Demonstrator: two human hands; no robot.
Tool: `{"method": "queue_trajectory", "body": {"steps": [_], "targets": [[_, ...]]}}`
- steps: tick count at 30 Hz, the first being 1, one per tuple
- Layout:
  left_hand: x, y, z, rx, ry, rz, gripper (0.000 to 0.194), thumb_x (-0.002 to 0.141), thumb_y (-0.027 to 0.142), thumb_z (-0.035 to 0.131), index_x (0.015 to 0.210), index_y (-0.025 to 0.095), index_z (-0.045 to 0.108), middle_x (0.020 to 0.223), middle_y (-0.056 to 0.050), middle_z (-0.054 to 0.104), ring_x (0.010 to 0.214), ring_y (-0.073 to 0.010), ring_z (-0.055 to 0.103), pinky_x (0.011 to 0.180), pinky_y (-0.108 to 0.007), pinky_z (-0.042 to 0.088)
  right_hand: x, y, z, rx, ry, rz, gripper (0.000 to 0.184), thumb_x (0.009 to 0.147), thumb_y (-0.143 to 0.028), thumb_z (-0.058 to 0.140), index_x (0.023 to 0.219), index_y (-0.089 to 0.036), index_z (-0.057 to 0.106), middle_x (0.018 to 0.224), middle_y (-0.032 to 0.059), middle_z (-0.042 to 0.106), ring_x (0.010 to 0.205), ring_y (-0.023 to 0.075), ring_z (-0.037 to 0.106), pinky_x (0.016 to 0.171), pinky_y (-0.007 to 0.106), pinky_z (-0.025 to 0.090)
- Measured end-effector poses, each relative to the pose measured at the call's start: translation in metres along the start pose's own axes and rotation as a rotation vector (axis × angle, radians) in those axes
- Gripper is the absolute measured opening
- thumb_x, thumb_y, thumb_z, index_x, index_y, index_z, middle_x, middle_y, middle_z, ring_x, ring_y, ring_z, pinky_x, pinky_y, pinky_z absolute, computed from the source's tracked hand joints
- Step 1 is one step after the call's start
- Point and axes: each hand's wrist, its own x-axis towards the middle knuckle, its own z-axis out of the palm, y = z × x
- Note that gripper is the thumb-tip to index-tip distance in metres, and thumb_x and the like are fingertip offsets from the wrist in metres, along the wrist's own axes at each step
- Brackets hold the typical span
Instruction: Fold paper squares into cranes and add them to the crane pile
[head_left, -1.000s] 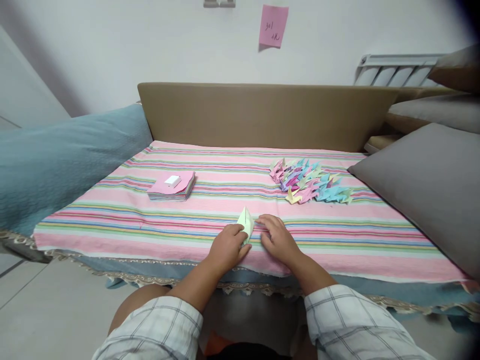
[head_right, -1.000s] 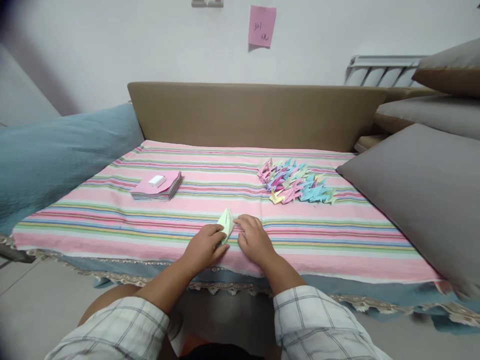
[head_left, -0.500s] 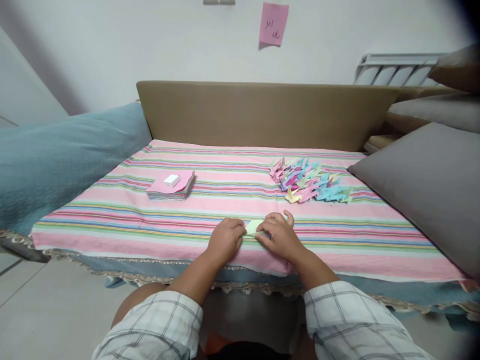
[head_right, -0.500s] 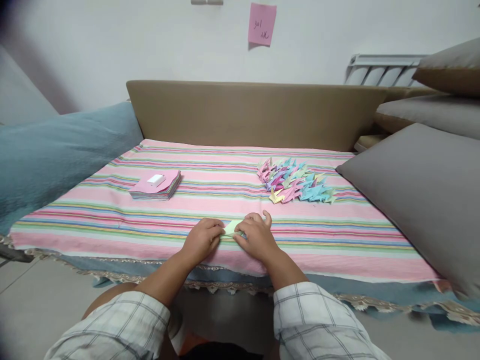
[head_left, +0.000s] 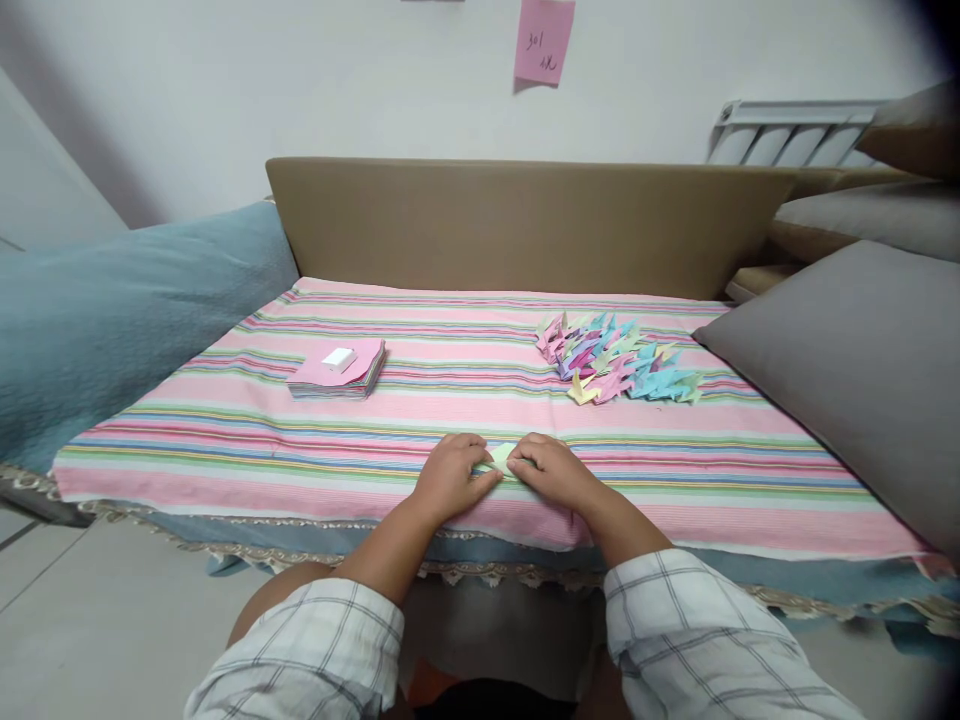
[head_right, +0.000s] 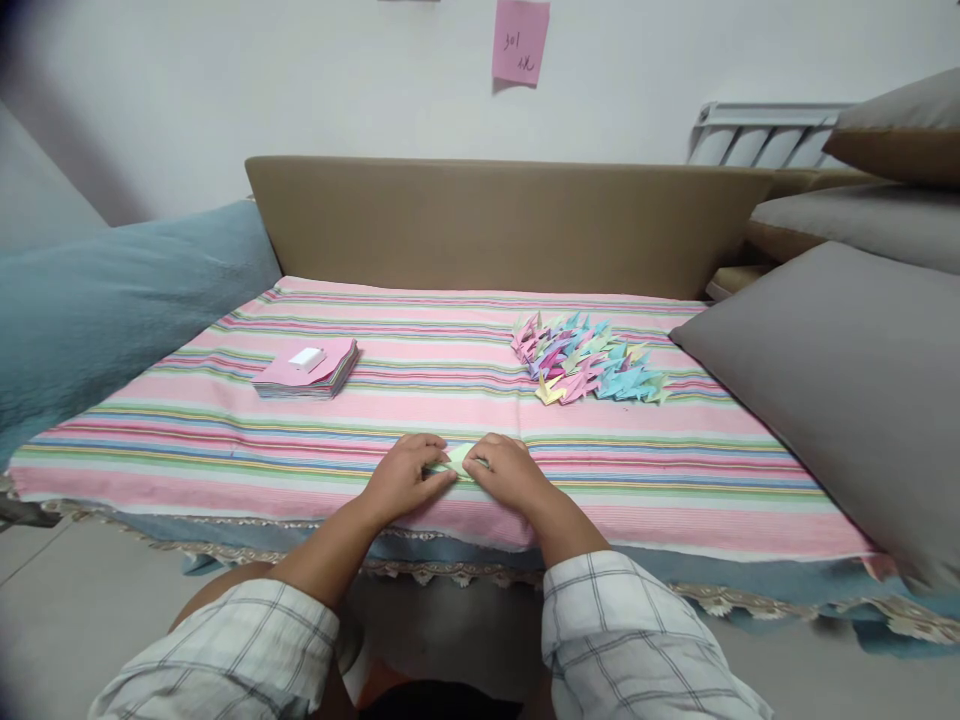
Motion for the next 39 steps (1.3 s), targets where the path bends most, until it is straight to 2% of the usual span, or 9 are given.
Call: {"method": "queue_trajectory", "body": {"steps": [4,15,19,23,25,28,31,35,39], "targets": [[0.002,0.0,0.0,0.011,-0.033,-0.057,0.024,0.085,0.032,0.051,0.08,0.02,0.071,0.104,-0.007,0.066,0.1,-0.0207,0.058,0.09,-0.039,0.043,0.001,0.001,0.003,0.007,0.027,0.028,0.018,0.084,-0.03,0.052,0.083,-0.021,0.067,0.085,0.0034,0.063,0.083,0.0157,0.057,0.077,0.028,0.041],[0.003,0.001,0.002,-0.04,-0.017,-0.133,0.015,0.078,0.027,0.059,0.068,0.018,0.065,0.101,-0.007,0.067,0.102,-0.0225,0.058,0.091,-0.04,0.042,-0.001,0.013,-0.004,0.145,-0.039,-0.043,0.014,0.074,-0.028,0.065,0.083,-0.018,0.065,0.089,0.0048,0.061,0.088,0.0179,0.056,0.081,0.03,0.044],[0.002,0.003,0.004,-0.099,-0.011,-0.136,0.011,0.072,0.028,0.067,0.079,0.02,0.064,0.109,-0.007,0.064,0.105,-0.0235,0.056,0.093,-0.041,0.041,-0.001,0.015,-0.007,0.174,-0.066,-0.08,0.006,0.076,-0.02,0.061,0.08,-0.018,0.064,0.087,0.0043,0.06,0.088,0.0174,0.056,0.082,0.03,0.045],[0.0,0.006,0.009,-0.109,0.081,-0.112,0.036,0.065,0.02,0.071,0.098,0.021,0.058,0.122,-0.007,0.056,0.112,-0.0238,0.049,0.096,-0.041,0.038,-0.002,0.014,-0.011,0.19,-0.084,-0.098,0.004,0.077,-0.017,0.058,0.078,-0.018,0.062,0.086,0.0036,0.06,0.087,0.0168,0.055,0.081,0.03,0.045],[-0.001,0.008,0.011,-0.075,0.178,-0.137,0.039,0.065,0.019,0.07,0.1,0.019,0.055,0.116,-0.008,0.056,0.108,-0.0232,0.049,0.092,-0.04,0.039,-0.003,0.014,-0.012,0.204,-0.084,-0.103,0.004,0.075,-0.016,0.059,0.077,-0.019,0.061,0.088,0.0032,0.06,0.086,0.0163,0.055,0.081,0.029,0.045],[-0.005,0.01,0.013,0.001,0.207,-0.176,0.017,0.068,0.022,0.067,0.081,0.019,0.057,0.09,-0.004,0.058,0.089,-0.0206,0.051,0.081,-0.036,0.041,-0.004,0.015,-0.012,0.21,-0.079,-0.128,0.007,0.071,-0.013,0.06,0.074,-0.019,0.059,0.088,0.0027,0.06,0.086,0.0161,0.055,0.08,0.029,0.045],[-0.011,0.013,0.015,0.069,0.124,-0.067,0.005,0.075,0.025,0.062,0.073,0.02,0.063,0.083,-0.003,0.058,0.084,-0.0194,0.05,0.079,-0.036,0.039,-0.005,0.017,-0.011,0.204,-0.081,-0.148,0.01,0.069,-0.01,0.058,0.073,-0.019,0.057,0.089,0.0029,0.06,0.087,0.0163,0.055,0.08,0.029,0.045],[-0.016,0.015,0.021,0.142,0.097,0.101,0.018,0.083,0.024,0.054,0.094,0.027,0.068,0.098,-0.004,0.062,0.091,-0.0202,0.048,0.083,-0.038,0.036,-0.006,0.018,-0.01,0.204,-0.078,-0.149,0.014,0.066,-0.007,0.058,0.073,-0.019,0.058,0.09,0.0037,0.06,0.089,0.0165,0.056,0.081,0.029,0.045],[-0.016,0.015,0.021,0.19,0.05,0.173,0.025,0.087,0.022,0.048,0.103,0.029,0.066,0.102,-0.006,0.062,0.092,-0.0198,0.048,0.086,-0.041,0.036,-0.007,0.018,-0.011,0.224,-0.08,-0.148,0.016,0.065,-0.007,0.059,0.075,-0.019,0.061,0.091,0.004,0.06,0.088,0.016,0.057,0.081,0.029,0.046]]}}
